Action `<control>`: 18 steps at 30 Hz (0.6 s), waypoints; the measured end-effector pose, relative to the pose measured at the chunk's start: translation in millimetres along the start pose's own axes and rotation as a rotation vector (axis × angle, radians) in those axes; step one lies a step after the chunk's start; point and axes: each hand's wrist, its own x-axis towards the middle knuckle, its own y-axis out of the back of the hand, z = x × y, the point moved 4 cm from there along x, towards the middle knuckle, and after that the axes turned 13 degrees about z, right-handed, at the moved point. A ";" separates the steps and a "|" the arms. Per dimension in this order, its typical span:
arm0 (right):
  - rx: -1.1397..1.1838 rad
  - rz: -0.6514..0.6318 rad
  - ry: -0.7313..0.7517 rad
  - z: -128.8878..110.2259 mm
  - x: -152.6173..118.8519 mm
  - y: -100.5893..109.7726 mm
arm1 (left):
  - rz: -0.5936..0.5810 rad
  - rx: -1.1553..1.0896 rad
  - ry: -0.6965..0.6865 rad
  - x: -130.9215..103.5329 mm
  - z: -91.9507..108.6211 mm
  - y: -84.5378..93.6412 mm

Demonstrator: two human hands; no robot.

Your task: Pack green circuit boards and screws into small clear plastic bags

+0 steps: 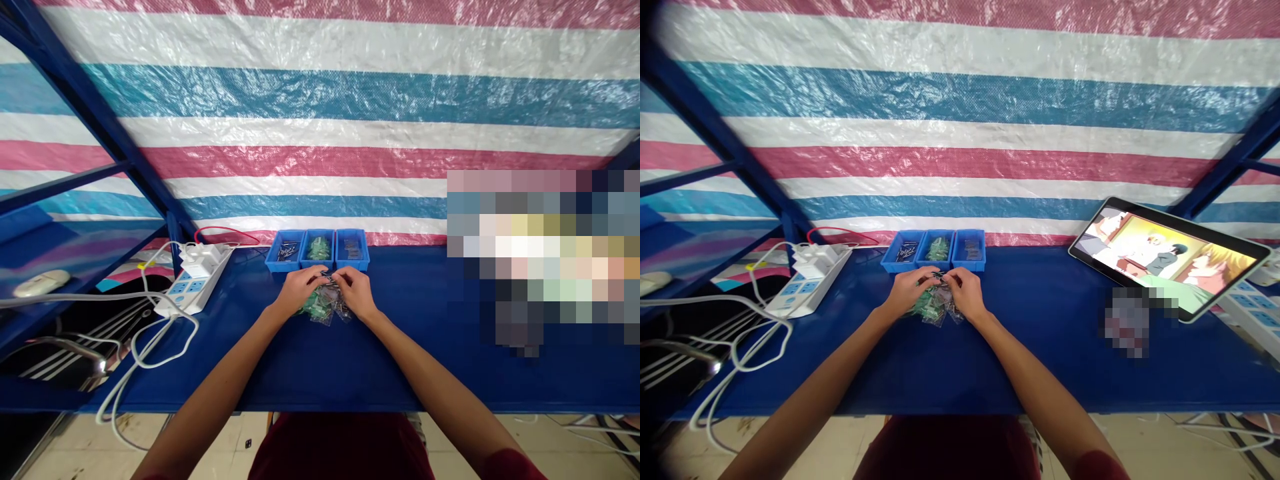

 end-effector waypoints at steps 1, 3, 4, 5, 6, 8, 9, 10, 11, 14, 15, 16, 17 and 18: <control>0.004 0.005 -0.012 1.2 0.4 0.5 | 0.035 -0.009 -0.008 0.7 1.1 1.2; 0.010 0.002 -0.029 2.6 1.1 0.8 | 0.068 -0.017 -0.022 1.4 3.3 2.2; 0.008 -0.002 -0.033 2.7 1.5 0.9 | 0.074 -0.016 -0.026 1.3 4.3 2.2; 0.001 -0.002 -0.034 2.3 1.7 1.1 | 0.082 -0.012 -0.032 1.2 5.4 2.4; -0.011 0.002 -0.032 1.6 1.9 1.5 | 0.094 -0.005 -0.045 0.8 6.9 2.7; -0.041 0.017 -0.019 -0.2 2.0 2.1 | 0.132 0.015 -0.092 0.0 10.4 3.9; -0.057 0.026 -0.007 -1.0 1.9 2.3 | 0.153 0.023 -0.119 -0.4 12.0 4.4; -0.072 0.035 0.006 -1.6 1.6 2.2 | 0.172 0.028 -0.148 -0.7 13.5 4.7; -0.086 0.043 0.017 -1.8 1.2 2.0 | 0.189 0.029 -0.174 -1.0 14.6 4.9; -0.112 0.058 0.030 -0.8 -0.1 1.2 | 0.223 0.024 -0.235 -0.6 16.3 5.4; -0.117 0.065 0.029 -0.4 -0.4 1.4 | 0.237 0.030 -0.247 -0.1 16.3 6.3; -0.117 0.074 0.029 -0.4 -0.6 1.9 | 0.258 0.044 -0.253 0.5 16.0 7.9; -0.115 0.084 0.029 -0.7 -0.5 2.8 | 0.289 0.063 -0.254 1.3 15.6 10.5; -0.112 0.096 0.030 -1.2 -0.3 3.9 | 0.332 0.086 -0.250 2.2 14.7 14.0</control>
